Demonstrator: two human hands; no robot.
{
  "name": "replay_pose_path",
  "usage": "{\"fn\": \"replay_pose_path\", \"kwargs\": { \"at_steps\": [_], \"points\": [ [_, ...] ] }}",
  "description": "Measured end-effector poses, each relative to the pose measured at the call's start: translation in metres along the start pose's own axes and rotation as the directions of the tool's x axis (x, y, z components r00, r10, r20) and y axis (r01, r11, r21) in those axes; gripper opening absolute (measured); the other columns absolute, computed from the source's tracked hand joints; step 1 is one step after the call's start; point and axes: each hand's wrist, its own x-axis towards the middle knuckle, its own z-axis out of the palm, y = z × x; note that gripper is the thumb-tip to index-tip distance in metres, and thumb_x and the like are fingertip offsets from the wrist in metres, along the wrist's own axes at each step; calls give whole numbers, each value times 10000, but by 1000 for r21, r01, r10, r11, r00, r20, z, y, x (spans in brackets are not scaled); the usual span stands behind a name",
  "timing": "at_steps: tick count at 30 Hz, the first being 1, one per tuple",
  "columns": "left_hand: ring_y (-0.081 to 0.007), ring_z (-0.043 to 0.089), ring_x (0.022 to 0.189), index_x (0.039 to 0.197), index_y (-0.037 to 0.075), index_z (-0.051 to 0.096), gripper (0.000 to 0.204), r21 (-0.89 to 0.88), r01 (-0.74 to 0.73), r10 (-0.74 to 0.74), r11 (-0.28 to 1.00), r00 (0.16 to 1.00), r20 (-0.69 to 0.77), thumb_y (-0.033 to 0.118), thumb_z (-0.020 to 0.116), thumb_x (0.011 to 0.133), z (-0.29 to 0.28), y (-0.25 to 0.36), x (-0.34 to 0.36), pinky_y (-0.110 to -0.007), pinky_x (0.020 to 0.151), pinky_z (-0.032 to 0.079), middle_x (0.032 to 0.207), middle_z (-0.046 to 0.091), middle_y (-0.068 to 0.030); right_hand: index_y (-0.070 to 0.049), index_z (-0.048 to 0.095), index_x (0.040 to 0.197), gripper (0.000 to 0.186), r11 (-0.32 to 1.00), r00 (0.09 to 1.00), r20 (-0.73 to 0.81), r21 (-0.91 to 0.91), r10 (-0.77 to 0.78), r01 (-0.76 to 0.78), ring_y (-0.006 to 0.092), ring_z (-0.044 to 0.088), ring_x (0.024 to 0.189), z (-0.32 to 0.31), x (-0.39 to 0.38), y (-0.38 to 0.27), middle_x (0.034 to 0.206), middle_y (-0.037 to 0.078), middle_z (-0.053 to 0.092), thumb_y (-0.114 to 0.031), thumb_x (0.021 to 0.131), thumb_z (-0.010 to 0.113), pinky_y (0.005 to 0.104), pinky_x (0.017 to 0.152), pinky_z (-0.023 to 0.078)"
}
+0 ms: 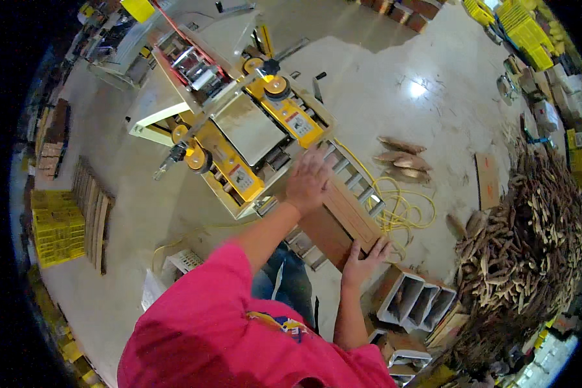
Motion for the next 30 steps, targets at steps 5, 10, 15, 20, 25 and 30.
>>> {"fn": "replay_pose_path", "kwargs": {
  "at_steps": [5, 10, 15, 20, 25, 30],
  "points": [
    [-385, 275, 1407, 1408, -12, 387, 694, 43, 397, -368, 917, 881, -297, 321, 624, 847, -17, -52, 5, -475, 1170, 203, 1531, 288, -205, -92, 524, 1371, 599, 991, 991, 5, -27, -132, 132, 419, 212, 1433, 16, -1, -8, 1555, 270, 175, -236, 827, 728, 434, 1148, 246],
    [-401, 323, 1378, 1368, -56, 419, 691, 8, 392, -390, 920, 918, -67, 403, 577, 875, -16, -68, -1, -472, 1153, 248, 1477, 360, -247, -109, 587, 1326, 489, 981, 982, -7, -32, -190, 190, 405, 230, 1431, 67, 2, -60, 1559, 252, 184, -216, 862, 696, 441, 1141, 255],
    [-462, 339, 1349, 1332, -98, 437, 670, -100, 330, -339, 939, 935, -99, 400, 547, 897, -27, -78, -6, -488, 1144, 263, 1456, 356, -300, -113, 612, 1299, 410, 981, 980, -54, -8, -194, 193, 404, 243, 1426, 130, -3, -105, 1561, 248, 168, -229, 908, 650, 422, 1134, 273],
    [-478, 344, 1342, 1333, -123, 423, 710, -205, 305, -321, 930, 946, -51, 432, 524, 901, -39, -95, -13, -516, 1127, 275, 1434, 366, -331, -26, 565, 1309, 503, 937, 979, 61, 306, -196, 169, 409, 235, 1417, 189, -3, -153, 1510, 265, 278, -364, 937, 552, 466, 1163, 193],
    [-405, 476, 1246, 1369, -103, 382, 687, -821, 204, 133, 533, 938, 320, 338, 576, 879, -150, -112, -27, -473, 1054, 367, 1368, 446, -294, 17, 545, 1277, 453, 945, 996, 74, 327, -42, 16, 360, 373, 1296, 173, -2, -168, 1400, 236, 405, -280, 935, 545, 447, 1113, 274],
    [-358, 566, 1124, 1317, -21, 468, 493, -845, -414, 417, 340, 871, -259, 207, 569, 891, -333, -297, -70, -449, 901, 460, 1257, 563, -202, 41, 532, 1248, 397, 943, 940, -299, 326, 167, -64, 312, 514, 1160, 156, -47, -340, 1290, 200, 519, -197, 930, 535, 426, 1049, 374]
  ]
}}
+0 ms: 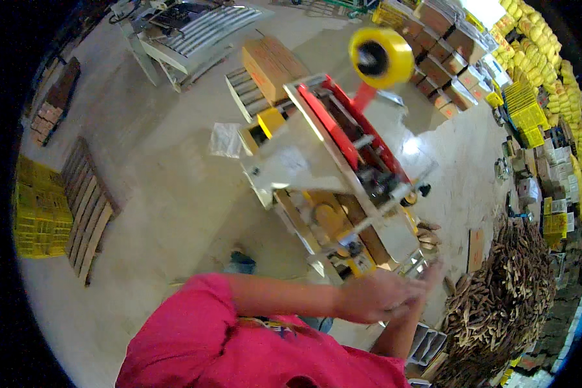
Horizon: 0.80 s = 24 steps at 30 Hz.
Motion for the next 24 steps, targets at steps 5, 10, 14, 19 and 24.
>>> {"fn": "replay_pose_path", "kwargs": {
  "at_steps": [5, 10, 14, 19, 24],
  "points": [
    [-329, 618, 847, 996, 36, 595, 164, 111, 497, -293, 861, 662, -690, 174, 551, 919, -250, -38, -66, -414, 743, 487, 946, 638, -146, 18, 550, 1211, 301, 863, 890, 103, 319, -443, 392, 208, 597, 1002, 124, -186, -168, 1136, 117, 614, -131, 951, 521, 345, 878, 476],
    [-319, 645, 836, 990, 12, 614, 236, -216, 719, -561, 661, 283, -778, 235, 558, 936, -368, -136, -153, -406, 750, 498, 908, 663, -168, 7, 544, 1269, 382, 875, 519, 706, 423, -482, 237, 216, 579, 1084, 334, -359, -248, 1226, 122, 586, -130, 914, 580, 348, 916, 473],
    [-329, 660, 842, 1004, 8, 630, 308, -175, 859, -742, 480, 291, -604, 298, 544, 943, -442, -200, -200, -396, 757, 504, 911, 678, -178, -16, 491, 1352, 539, 856, 410, 763, 360, -499, 371, 284, 567, 1144, 533, -385, -266, 1281, 180, 546, -239, 890, 655, 385, 939, 470],
    [-337, 668, 878, 1001, 31, 651, 316, -139, 914, -739, 382, 212, -640, 309, 515, 937, -557, -308, -265, -406, 765, 505, 936, 679, -192, -43, 434, 1406, 678, 703, 580, 587, -26, -565, 711, 431, 434, 1265, 746, -310, -294, 1389, 257, 455, -404, 872, 643, 481, 1038, 378],
    [-167, 635, 726, 1024, 12, 641, 311, -115, 983, -831, 141, 54, -554, 299, 531, 969, -658, -396, -308, -307, 665, 519, 910, 676, -96, -65, 539, 1321, 603, 693, 725, 623, -383, -294, 611, 412, 441, 1246, 884, -248, -303, 1311, 219, 522, -471, 879, 596, 494, 1062, 338]
  ]
}}
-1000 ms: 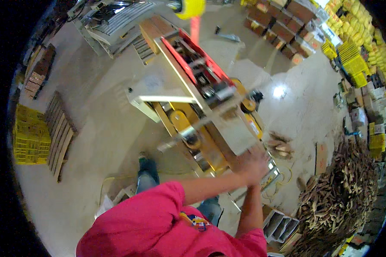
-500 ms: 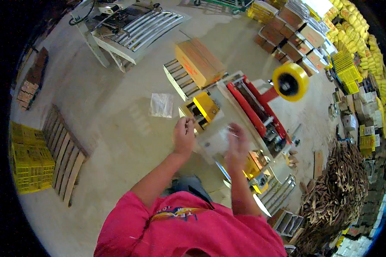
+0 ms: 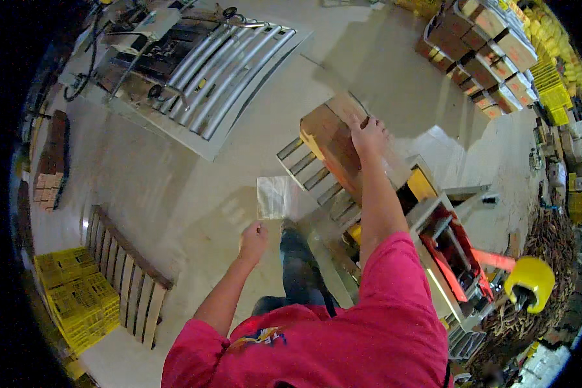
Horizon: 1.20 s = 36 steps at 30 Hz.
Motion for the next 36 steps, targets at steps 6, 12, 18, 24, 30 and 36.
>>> {"fn": "replay_pose_path", "kwargs": {
  "at_steps": [6, 12, 18, 24, 30, 36],
  "points": [
    [-212, 615, 892, 1224, 68, 558, 508, -377, 264, -286, 888, 958, -4, 498, 463, 969, -1, 74, 115, -387, 751, 501, 1073, 625, -112, -76, 570, 1280, 601, 885, 884, 112, 176, -453, 431, 415, 452, 1208, 2, -17, -7, 1251, 202, 550, -467, 830, 649, 529, 1070, 312],
    [-302, 442, 1303, 1452, 115, 395, 802, -590, 656, -356, 471, 753, 553, 692, 426, 895, -3, 131, 171, -484, 993, 421, 1472, 417, -116, -75, 452, 1385, 740, 987, 973, -230, -160, -25, -12, 420, 444, 1232, -5, -36, 10, 1300, 228, 510, -456, 802, 705, 509, 1049, 348],
    [-337, 588, 1125, 1351, 141, 533, 653, -719, 689, -80, 92, 725, 684, 623, 409, 928, -32, 149, 198, -529, 912, 497, 1320, 575, -115, -63, 448, 1398, 743, 990, 996, -75, 136, 49, -38, 418, 498, 1200, 8, 11, -18, 1304, 218, 530, -423, 807, 718, 456, 1019, 404],
    [-297, 429, 1326, 1483, 165, 357, 770, -831, 543, -137, 118, 838, 528, 704, 306, 935, -138, 238, 174, -463, 1078, 374, 1483, 416, -59, -42, 520, 1337, 617, 935, 984, -159, 329, -83, 132, 380, 526, 1170, -32, 59, -128, 1239, 205, 576, -344, 831, 701, 429, 1004, 413],
    [-305, 421, 1330, 1493, 148, 323, 758, -938, 332, 89, -100, 942, 324, 670, 355, 945, -221, 248, 244, -444, 1082, 369, 1478, 412, -77, -80, 522, 1346, 674, 922, 943, -49, 198, -330, 333, 399, 509, 1182, 1, 150, -297, 1248, 235, 559, -435, 802, 700, 450, 1002, 413],
    [-321, 342, 1390, 1498, 126, 296, 762, -668, -198, 29, 717, 967, -255, 478, 611, 900, -296, 271, 273, -468, 1105, 318, 1515, 350, -116, -91, 542, 1330, 667, 806, 771, -319, 35, -552, 591, 357, 514, 1163, 83, 171, -405, 1230, 178, 589, -384, 765, 740, 477, 1001, 387]
  ]
}}
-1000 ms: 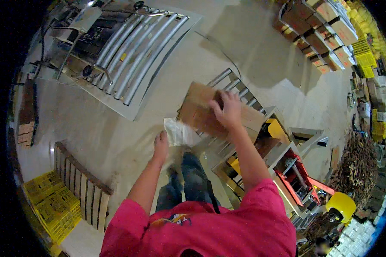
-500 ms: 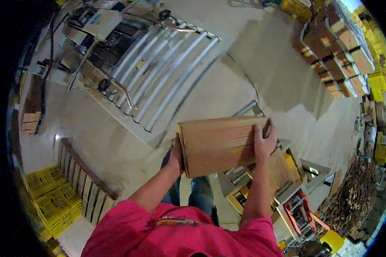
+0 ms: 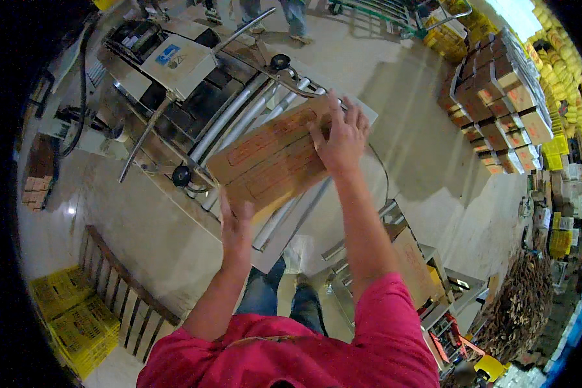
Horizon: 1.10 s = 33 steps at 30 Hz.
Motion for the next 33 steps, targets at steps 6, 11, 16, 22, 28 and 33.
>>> {"fn": "replay_pose_path", "kwargs": {
  "at_steps": [6, 11, 16, 22, 28, 33],
  "points": [
    [-339, 148, 1467, 1511, 143, 282, 977, 874, -469, 347, 127, 847, 403, 340, 803, 708, -7, 14, 51, -527, 1176, 141, 1585, 197, -128, -86, 556, 1301, 669, 947, 954, -42, 139, 296, -288, 370, 496, 1178, 42, -8, -26, 1257, 177, 574, -340, 719, 768, 482, 1016, 372],
    [-316, 161, 1468, 1510, 212, 291, 995, 917, -398, 432, -4, 827, 361, 375, 814, 679, -13, 9, 91, -511, 1187, 137, 1595, 193, -83, -58, 557, 1294, 609, 927, 968, -29, 296, 251, -231, 435, 419, 1245, 100, 36, -44, 1301, 204, 526, -328, 772, 719, 519, 1057, 338],
    [-318, 261, 1434, 1492, 236, 341, 876, 926, -118, 392, -359, 881, 264, 365, 766, 737, -22, 20, 167, -488, 1154, 257, 1567, 285, -75, 12, 487, 1346, 766, 908, 989, 126, 403, 72, -117, 445, 191, 1427, 163, 42, -92, 1519, 270, 273, -466, 773, 657, 561, 1156, 167],
    [-341, 383, 1345, 1418, 84, 445, 563, 896, -355, 645, -268, 625, 440, 134, 596, 878, -50, -15, 222, -460, 1115, 313, 1493, 384, -131, -40, 504, 1303, 512, 488, 835, 541, 759, -104, -431, 406, 500, 1190, 72, -90, -117, 1288, 217, 515, -231, 848, 639, 452, 994, 430],
    [-356, 442, 1272, 1349, 38, 509, 529, 398, -878, 345, 267, 472, 811, 60, 601, 828, 85, -70, 48, -440, 1090, 316, 1362, 510, -163, -47, 604, 1187, 383, 686, 721, 63, 262, 690, -679, 408, 492, 1195, -98, -295, 36, 1244, 217, 566, -161, 822, 629, 515, 1022, 381],
    [-352, 510, 1175, 1258, 15, 561, 367, 356, -551, -38, 755, 504, 863, 176, 519, 931, 190, -189, -31, -392, 1013, 383, 1260, 573, -187, -37, 452, 1391, 642, 120, 331, -454, -433, 827, -894, 408, 471, 1226, -219, -381, 159, 1374, 240, 468, -404, 893, 622, 507, 1010, 395]
  ]
}}
